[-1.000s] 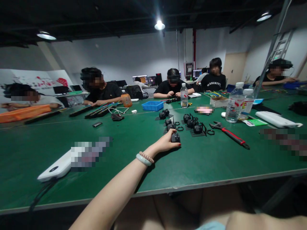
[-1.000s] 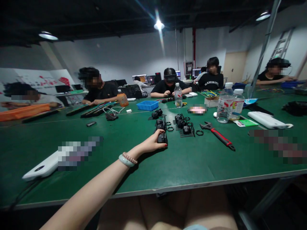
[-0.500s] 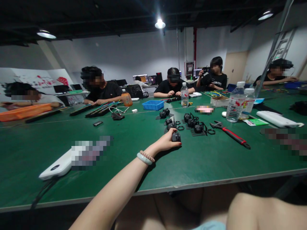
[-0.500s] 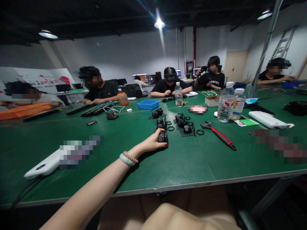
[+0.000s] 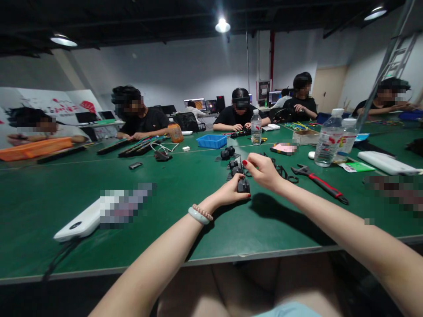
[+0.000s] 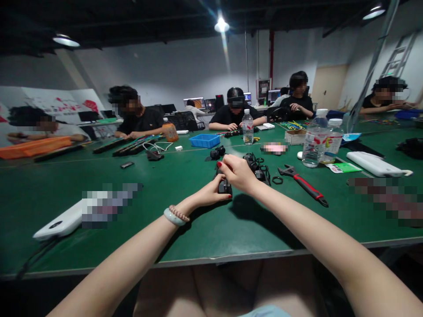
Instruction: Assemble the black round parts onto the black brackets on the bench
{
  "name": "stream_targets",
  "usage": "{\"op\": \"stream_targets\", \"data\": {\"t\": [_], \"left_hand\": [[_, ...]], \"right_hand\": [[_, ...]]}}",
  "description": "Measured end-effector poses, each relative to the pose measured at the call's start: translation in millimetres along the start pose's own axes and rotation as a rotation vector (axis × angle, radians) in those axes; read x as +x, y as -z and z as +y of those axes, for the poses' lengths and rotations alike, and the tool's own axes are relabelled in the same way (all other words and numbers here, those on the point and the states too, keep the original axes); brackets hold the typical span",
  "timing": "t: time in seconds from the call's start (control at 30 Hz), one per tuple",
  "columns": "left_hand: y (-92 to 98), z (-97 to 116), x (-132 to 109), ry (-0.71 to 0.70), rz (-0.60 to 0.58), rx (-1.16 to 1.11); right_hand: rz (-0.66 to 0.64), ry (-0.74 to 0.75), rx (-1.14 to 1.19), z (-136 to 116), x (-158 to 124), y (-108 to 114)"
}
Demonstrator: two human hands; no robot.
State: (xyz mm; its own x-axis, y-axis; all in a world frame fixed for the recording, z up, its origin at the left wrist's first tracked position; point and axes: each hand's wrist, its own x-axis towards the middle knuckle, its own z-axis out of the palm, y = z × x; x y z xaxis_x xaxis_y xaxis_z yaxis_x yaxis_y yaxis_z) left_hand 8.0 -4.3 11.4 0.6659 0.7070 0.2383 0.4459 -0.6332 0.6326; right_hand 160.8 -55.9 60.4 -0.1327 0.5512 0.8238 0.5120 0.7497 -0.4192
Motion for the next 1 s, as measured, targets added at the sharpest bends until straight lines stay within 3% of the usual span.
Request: {"op": "stream_targets", "data": {"t": [0.1,0.2,0.4,1.0], "left_hand": [[-1.4,-2.8,0.9,-0.044,-0.015,0.070],[-2.2,-3.6,1.1,-0.054,-0.017,0.100],[-1.4,0.6,0.5,-0.046,-0.037,0.102],[-1.4,-0.5,1.8,-0.023,-0.033,0.092]], "right_hand": [[-0.076,-0.058,-0.037,44.6,-21.8,-12.1],[-0.210,-0.145,0.057,61.4,-43.7,-13.5],[-0.352,-0.197,0.164,66.0,-51.1,-18.3],[-0.402,-0.254,0.238,65.6,-45.1,-16.3]]}}
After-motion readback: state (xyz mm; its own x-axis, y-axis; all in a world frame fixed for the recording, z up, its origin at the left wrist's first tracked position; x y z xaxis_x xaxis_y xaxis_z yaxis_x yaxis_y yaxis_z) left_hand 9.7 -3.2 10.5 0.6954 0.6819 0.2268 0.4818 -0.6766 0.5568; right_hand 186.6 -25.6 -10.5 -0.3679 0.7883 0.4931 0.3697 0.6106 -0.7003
